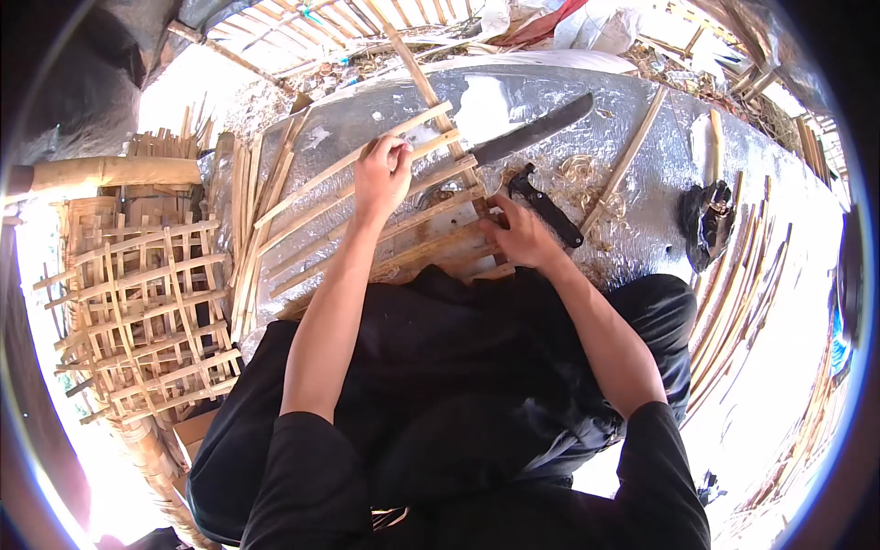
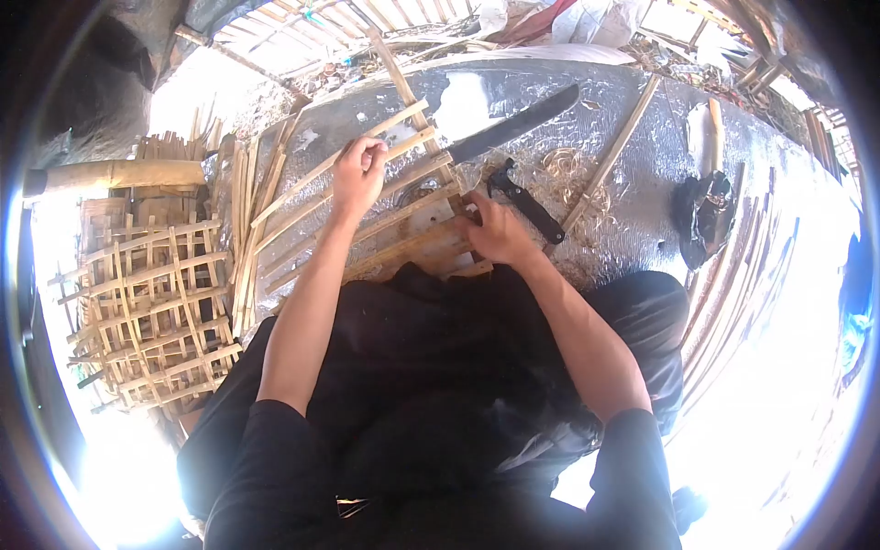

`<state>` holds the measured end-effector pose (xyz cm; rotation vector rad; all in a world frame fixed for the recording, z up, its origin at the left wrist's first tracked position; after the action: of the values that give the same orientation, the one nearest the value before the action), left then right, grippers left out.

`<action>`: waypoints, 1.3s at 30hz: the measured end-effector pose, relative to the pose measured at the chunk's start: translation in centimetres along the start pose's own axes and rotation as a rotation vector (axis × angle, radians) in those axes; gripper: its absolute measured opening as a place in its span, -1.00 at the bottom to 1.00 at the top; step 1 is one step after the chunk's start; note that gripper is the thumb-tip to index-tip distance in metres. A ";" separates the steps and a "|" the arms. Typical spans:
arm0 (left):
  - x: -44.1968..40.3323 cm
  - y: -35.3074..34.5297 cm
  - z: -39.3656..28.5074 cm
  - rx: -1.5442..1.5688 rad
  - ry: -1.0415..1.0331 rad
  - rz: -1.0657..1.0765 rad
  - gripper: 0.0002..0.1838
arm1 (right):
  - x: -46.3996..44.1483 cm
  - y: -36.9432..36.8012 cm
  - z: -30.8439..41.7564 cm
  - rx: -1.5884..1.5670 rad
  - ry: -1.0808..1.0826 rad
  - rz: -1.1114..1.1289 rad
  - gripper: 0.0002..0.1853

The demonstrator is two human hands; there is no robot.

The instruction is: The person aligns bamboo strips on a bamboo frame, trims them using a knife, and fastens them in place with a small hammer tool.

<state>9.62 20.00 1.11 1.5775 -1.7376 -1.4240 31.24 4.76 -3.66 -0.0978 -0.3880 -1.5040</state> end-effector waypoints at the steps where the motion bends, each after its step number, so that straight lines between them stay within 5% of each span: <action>1: -0.5 0.6 -0.4 0.011 -0.020 0.031 -0.93 | -0.2 0.0 -0.1 -0.068 -0.003 0.031 -0.43; 6: -0.3 1.9 -1.6 -0.121 -0.198 0.009 -0.85 | 0.1 -0.3 0.7 -0.485 -0.108 0.099 -0.46; 11: 1.6 2.5 -4.6 -0.222 0.088 0.136 -0.72 | 0.3 -0.9 1.3 -0.700 -0.104 0.030 -0.56; 16: 2.5 1.2 -6.3 -0.330 0.012 0.074 -0.51 | 0.0 -1.3 1.0 -0.828 -0.132 -0.087 -0.51; 19: 1.5 0.2 -5.3 -0.243 0.215 0.257 -0.48 | 0.0 -0.9 0.7 -0.763 -0.216 -0.092 -0.57; 21: 0.8 0.1 -4.2 -0.158 0.358 0.361 -0.48 | -0.3 -0.2 0.6 -0.446 -0.182 -0.067 -0.57; 24: 1.8 -0.1 -2.2 -0.157 0.059 0.388 -0.60 | -0.4 0.1 -0.3 -0.042 -0.076 -0.041 -0.54; 27: 2.7 -0.4 -0.7 -0.277 0.078 0.433 -0.66 | -0.4 -0.4 0.1 0.121 -0.065 -0.041 -0.51; 31: 0.7 -0.1 -1.0 -0.282 -0.179 -0.088 -0.86 | 0.5 0.1 1.3 0.084 -0.025 0.029 -0.51; 34: -3.4 -1.1 -0.5 -0.165 -0.004 0.209 -0.77 | 1.1 -0.3 0.4 -0.148 -0.022 0.144 -0.56; 36: -7.0 -5.9 4.6 0.266 0.172 0.759 -0.64 | 1.4 0.2 0.9 -0.231 -0.084 0.241 -0.60; 37: -7.4 -4.1 2.3 0.638 0.511 0.881 -0.40 | 2.0 0.8 2.2 -0.208 -0.152 0.289 -0.62; 39: -9.3 -2.9 1.2 0.326 0.484 1.148 -0.24 | 2.4 1.4 2.7 -0.173 -0.244 0.343 -0.67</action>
<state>12.69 29.26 1.22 0.6408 -2.0227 -0.1950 32.16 3.39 -0.13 -0.4656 -0.4119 -1.1851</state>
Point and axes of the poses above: each hand's wrist, its own x-axis away from the middle knuckle, its own y-axis out of the back of the hand, z = x × y, the point moved 2 cm from there along -x, towards the middle knuckle, and after that the axes turned 13 degrees about -x, right-handed, at the moved point
